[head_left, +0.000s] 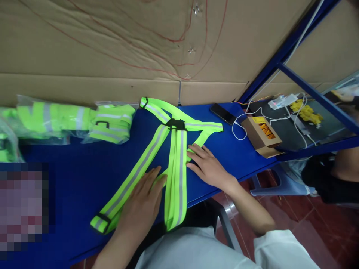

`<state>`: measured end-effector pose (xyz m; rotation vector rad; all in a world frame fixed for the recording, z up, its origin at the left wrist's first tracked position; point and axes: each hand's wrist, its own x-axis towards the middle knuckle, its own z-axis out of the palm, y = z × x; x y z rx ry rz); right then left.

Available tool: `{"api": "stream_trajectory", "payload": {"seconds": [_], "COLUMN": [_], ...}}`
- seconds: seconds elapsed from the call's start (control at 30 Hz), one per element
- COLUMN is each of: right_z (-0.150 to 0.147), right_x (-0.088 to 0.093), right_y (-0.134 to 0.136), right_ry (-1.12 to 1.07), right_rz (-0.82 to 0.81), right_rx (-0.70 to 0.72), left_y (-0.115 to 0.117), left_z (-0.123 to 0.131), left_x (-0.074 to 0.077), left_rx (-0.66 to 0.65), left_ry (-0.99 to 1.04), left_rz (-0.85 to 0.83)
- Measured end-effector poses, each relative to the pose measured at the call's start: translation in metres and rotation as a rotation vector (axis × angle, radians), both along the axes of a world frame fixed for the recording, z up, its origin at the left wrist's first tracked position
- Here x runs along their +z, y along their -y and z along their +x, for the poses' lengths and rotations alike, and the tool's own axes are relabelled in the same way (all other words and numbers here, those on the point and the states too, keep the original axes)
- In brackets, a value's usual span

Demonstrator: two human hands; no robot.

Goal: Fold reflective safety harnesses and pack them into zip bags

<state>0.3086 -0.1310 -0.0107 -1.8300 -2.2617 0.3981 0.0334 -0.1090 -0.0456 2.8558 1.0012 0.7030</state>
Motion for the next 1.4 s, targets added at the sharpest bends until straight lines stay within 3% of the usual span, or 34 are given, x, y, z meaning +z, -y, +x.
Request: {"api": "stream_trajectory", "payload": {"seconds": [0.17,0.4,0.67,0.77,0.87,0.97,1.13,1.3,1.4], "right_z": [0.01,0.011,0.027,0.04,0.059,0.08,0.104,0.107,0.099], "right_x": [-0.001,-0.001,0.003,0.011,0.026,0.041,0.048,0.033,0.029], "right_y": [0.004,0.0,-0.023,-0.032,-0.044,-0.059,-0.085,-0.091,-0.092], "right_ry": [0.061,0.093,-0.055,-0.157,-0.222,-0.129,0.122,0.129,0.108], "right_rz": [-0.035,-0.08,-0.107,-0.03,0.161,0.3,0.17,0.137,0.163], "right_rx": [0.041,0.033,0.117,0.152,0.058,-0.145,-0.412,-0.5,-0.438], "left_y": [-0.005,0.001,0.017,0.032,0.048,0.05,0.006,-0.06,-0.099], "left_z": [-0.009,-0.004,0.008,0.014,0.018,0.016,0.004,0.002,0.026], "left_x": [0.007,0.014,0.023,0.03,0.033,0.042,0.069,0.084,0.094], "left_rx": [0.145,0.188,0.063,-0.067,-0.22,-0.273,-0.167,-0.031,0.025], "left_ry": [-0.014,-0.013,-0.022,-0.013,-0.081,-0.088,-0.085,-0.163,-0.268], "left_rz": [0.035,0.075,0.045,0.016,0.018,0.026,0.076,0.16,0.156]}}
